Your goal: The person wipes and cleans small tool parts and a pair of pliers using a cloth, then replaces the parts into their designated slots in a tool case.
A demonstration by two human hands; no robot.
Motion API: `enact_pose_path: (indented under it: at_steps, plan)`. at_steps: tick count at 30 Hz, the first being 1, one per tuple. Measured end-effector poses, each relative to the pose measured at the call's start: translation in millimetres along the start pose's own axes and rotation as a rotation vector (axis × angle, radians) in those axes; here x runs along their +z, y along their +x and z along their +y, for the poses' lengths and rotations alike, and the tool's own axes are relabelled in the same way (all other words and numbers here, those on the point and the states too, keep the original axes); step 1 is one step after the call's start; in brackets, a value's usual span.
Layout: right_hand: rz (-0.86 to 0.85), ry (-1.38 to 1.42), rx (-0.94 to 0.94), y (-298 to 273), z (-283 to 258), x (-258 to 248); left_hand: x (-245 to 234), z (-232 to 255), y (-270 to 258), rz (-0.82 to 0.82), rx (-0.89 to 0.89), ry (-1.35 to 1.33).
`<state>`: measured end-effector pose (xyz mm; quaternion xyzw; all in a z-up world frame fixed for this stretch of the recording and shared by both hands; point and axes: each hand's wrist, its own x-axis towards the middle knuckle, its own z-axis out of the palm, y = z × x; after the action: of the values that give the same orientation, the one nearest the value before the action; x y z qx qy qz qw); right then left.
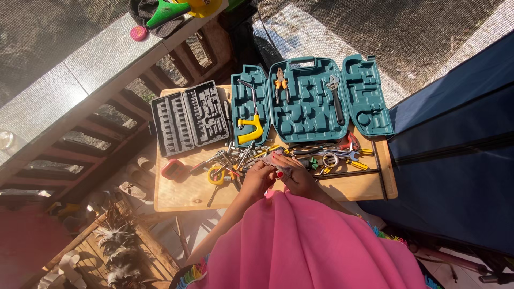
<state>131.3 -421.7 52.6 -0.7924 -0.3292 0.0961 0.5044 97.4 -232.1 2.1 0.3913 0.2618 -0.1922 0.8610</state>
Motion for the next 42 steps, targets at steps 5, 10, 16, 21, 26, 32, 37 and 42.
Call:
enact_pose_path:
  at_steps: [5,10,16,21,26,32,37,42]
  plan:
    - [-0.028,0.008,0.039,4,-8,-3,9,5,-3,-0.014,-0.005,-0.039]
    - [-0.034,0.031,0.027,8,-13,-3,-2,-3,3,-0.082,0.042,-0.071]
    - [-0.014,0.045,0.024,5,-11,5,-8,0,-8,-0.086,0.026,-0.04]
    - [0.0,0.079,0.012,0,-11,8,-5,-2,-14,-0.095,0.053,0.066]
    - [-0.012,0.247,0.153,-7,-18,8,0,3,-19,-0.072,0.083,0.123]
    - [-0.01,0.609,0.443,-13,-18,14,0,-2,-20,-0.148,0.105,0.288]
    - [-0.025,0.562,0.31,-14,-11,15,-2,-1,-20,-0.154,0.134,0.308]
    - [-0.07,0.548,0.374,-14,-12,16,-8,-1,-19,-0.111,0.06,0.152]
